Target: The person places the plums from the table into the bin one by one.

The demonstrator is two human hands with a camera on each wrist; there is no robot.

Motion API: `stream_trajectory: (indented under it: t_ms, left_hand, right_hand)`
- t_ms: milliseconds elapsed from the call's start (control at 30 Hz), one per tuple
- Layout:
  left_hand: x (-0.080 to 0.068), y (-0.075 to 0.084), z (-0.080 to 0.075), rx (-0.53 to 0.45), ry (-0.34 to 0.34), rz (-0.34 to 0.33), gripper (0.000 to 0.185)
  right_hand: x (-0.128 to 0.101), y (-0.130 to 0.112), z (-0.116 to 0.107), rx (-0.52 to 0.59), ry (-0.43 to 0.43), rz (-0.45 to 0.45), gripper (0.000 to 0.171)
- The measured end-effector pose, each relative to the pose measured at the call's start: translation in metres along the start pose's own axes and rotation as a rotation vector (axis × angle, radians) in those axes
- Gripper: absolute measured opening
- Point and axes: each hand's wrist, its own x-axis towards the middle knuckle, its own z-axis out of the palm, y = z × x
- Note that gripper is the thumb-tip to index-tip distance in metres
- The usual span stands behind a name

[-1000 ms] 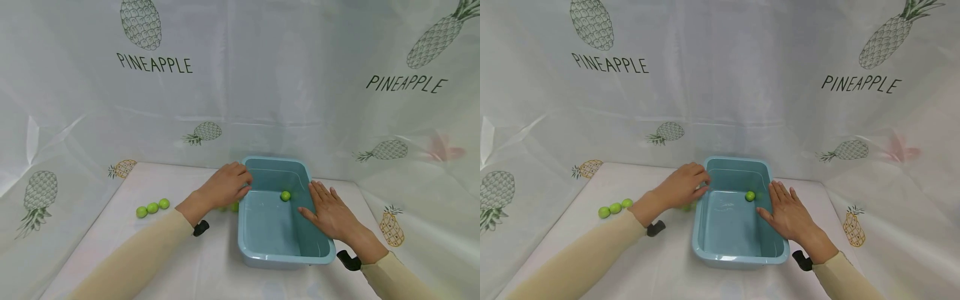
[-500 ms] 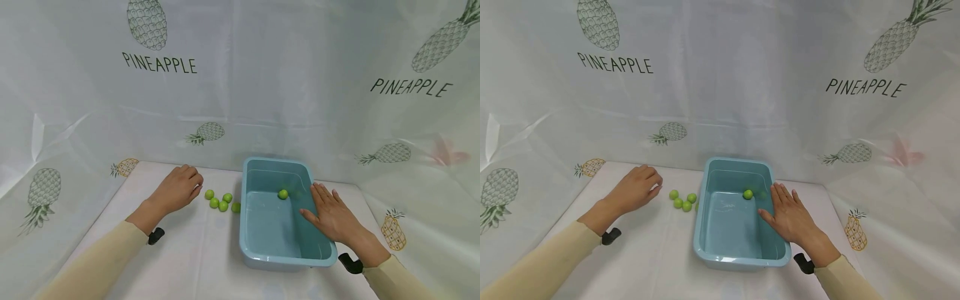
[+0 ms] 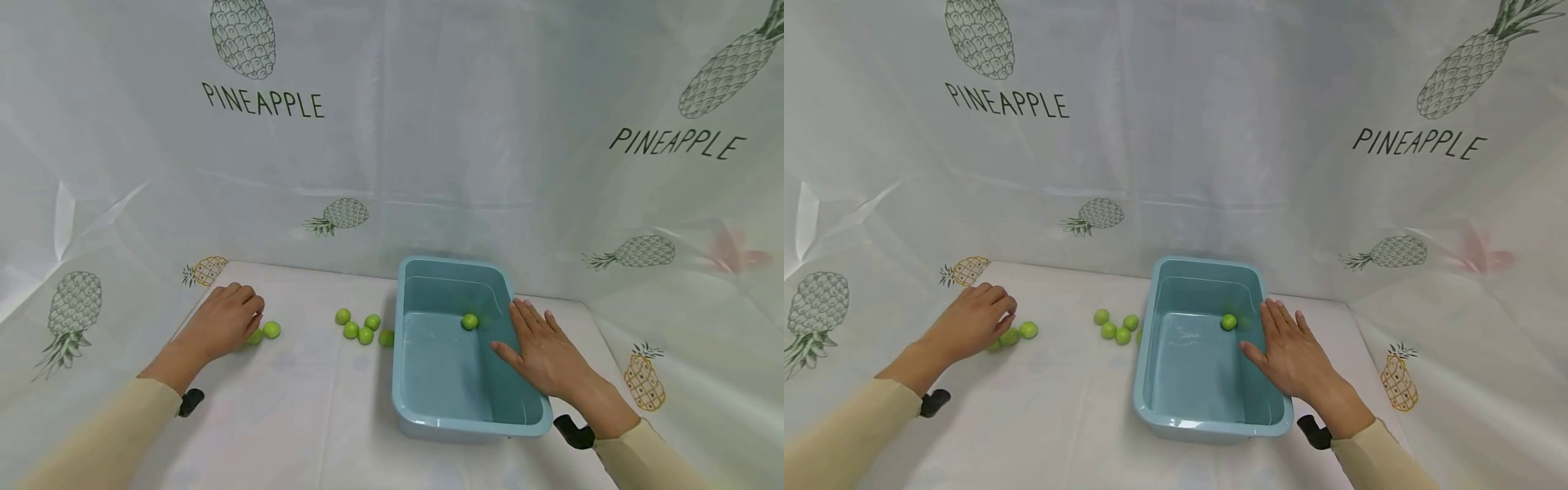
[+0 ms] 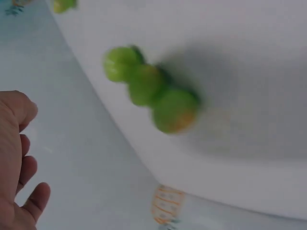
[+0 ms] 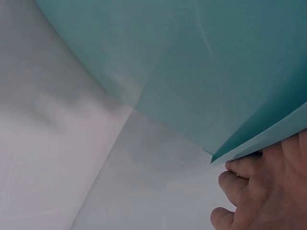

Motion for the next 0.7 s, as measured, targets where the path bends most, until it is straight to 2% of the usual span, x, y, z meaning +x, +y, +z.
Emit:
stream_trajectory:
  t_ms: [133,267,367,467,600,700]
  left_hand:
    - [-0.022,-0.02,0.004,0.048,-0.022,-0.006,0.018]
    - [-0.037,-0.031,0.011,0.063,-0.032,0.002,0.03]
    - [-0.045,-0.035,0.017,0.074,-0.058,0.004,0.04]
    - [-0.051,-0.036,0.025,0.1,-0.111,-0.002,0.048]
    - [-0.057,-0.037,0.034,0.145,-0.165,-0.014,0.052]
    - [-0.06,-0.038,0.039,0.164,-0.176,-0.025,0.053]
  right_hand:
    - [0.0,0.0,0.0,0.003,-0.002,0.0,0.089]
    - [0.0,0.001,0.001,0.002,0.0,0.0,0.089]
    - [0.0,0.001,0.001,0.001,0.002,0.0,0.089]
    - [0.0,0.001,0.001,0.002,0.004,0.001,0.089]
    - [0.0,0.001,0.001,0.005,0.003,0.002,0.089]
    - [0.0,0.001,0.001,0.005,0.003,0.002,0.089]
